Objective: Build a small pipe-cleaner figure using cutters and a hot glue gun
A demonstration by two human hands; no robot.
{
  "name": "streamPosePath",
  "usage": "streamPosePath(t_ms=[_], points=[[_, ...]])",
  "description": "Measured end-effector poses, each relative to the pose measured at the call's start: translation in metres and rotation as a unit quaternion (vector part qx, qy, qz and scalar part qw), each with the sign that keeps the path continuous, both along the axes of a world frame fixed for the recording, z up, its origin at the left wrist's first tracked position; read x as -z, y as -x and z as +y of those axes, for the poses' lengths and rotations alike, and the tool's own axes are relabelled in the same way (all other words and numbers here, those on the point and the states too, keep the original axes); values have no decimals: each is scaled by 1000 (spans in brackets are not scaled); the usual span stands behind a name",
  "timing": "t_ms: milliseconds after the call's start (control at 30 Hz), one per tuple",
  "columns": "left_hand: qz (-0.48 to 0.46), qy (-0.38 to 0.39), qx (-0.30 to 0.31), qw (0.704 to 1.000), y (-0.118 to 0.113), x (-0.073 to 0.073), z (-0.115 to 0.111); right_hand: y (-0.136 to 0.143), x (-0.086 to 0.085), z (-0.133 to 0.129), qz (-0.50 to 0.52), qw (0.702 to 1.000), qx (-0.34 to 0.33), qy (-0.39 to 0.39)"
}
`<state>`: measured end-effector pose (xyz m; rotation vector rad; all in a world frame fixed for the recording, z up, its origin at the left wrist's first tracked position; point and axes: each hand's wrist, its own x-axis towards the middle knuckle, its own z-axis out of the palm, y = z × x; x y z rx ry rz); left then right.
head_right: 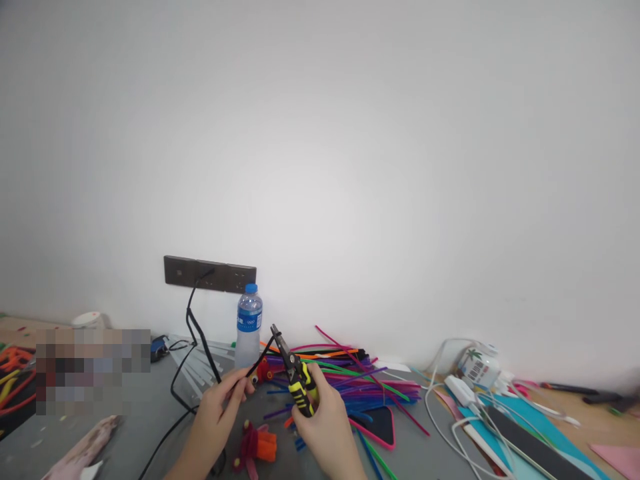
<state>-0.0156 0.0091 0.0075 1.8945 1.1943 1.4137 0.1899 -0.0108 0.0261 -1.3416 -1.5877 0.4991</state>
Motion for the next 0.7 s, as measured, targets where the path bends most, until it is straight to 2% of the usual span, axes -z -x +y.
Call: streamPosePath(t_ms=[233,700], points=[[2,-10,-4,1000,1,0,-1,-1,4,2,6,1000,2,17],[-50,36,-4,998,0,2,2,-2,5,2,-30,998,15,52]])
